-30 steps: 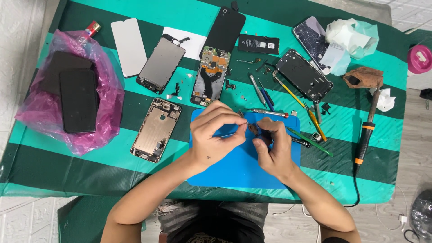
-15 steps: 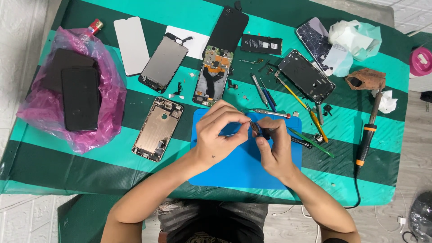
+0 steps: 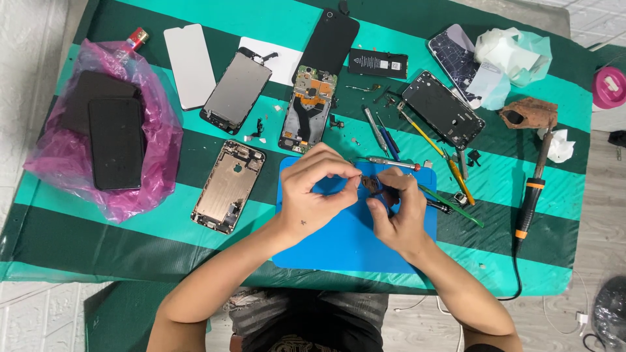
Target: Repairing a mobile phone by disassembling and manipulating internal components using various tools
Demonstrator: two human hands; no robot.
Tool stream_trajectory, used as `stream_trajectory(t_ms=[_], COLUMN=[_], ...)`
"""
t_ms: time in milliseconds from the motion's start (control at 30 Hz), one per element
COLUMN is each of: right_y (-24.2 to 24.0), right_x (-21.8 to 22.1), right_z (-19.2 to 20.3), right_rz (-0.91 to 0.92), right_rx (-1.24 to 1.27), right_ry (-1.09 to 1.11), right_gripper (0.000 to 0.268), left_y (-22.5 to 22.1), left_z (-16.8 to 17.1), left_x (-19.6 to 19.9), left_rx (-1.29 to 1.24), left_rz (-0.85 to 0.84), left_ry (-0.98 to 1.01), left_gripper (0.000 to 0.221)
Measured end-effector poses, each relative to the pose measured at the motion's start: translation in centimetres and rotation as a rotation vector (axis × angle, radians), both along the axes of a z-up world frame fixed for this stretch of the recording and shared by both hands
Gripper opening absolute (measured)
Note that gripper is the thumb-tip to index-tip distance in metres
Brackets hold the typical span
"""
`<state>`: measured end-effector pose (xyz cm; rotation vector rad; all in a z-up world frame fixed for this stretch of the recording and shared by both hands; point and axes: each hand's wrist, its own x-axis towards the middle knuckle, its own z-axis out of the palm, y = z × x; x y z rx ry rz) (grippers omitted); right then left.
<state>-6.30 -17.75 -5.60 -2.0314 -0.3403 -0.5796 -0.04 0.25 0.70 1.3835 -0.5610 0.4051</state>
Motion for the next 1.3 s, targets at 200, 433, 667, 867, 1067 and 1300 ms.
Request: stream_trajectory(t_ms=[200, 433, 667, 867, 1067, 1300], right_y=[-0.4, -0.8, -0.3, -0.9, -0.5, -0.7], right_x=[-0.1, 0.2, 0.2, 0.2, 0.1, 0.3], right_z=[-0.7, -1.0, -0.2, -1.1, -0.2, 0.3], right_rz=[-0.046, -0.033, -0.030, -0.030, -0.046, -0.052], right_rx=[-0.085, -0.090, -0.101, -0.072, -0.070, -0.082], right_ry=[-0.124, -0.191, -0.164, -0.150, -0.124, -0.104], right_gripper=[0.038, 0.037, 0.036, 0.036, 0.037, 0.037], left_y=[0.1, 0.2, 0.1, 0.2, 0.1, 0.4], left_z=[0.4, 0.6, 0.6, 0.6, 0.2, -0.1], left_x=[0.2, 0.4, 0.3, 0.3, 0.2, 0.6], left_rx=[-0.020, -0.016, -0.006, -0.015, -0.011, 0.000], left_rz=[0.011, -0.006, -0.013, -0.030, -0.021, -0.034], left_ry=[-0.081, -0.135, -0.095, -0.081, -0.076, -0.041], left_gripper=[0.022, 0.021, 0.021, 0.020, 0.020, 0.019])
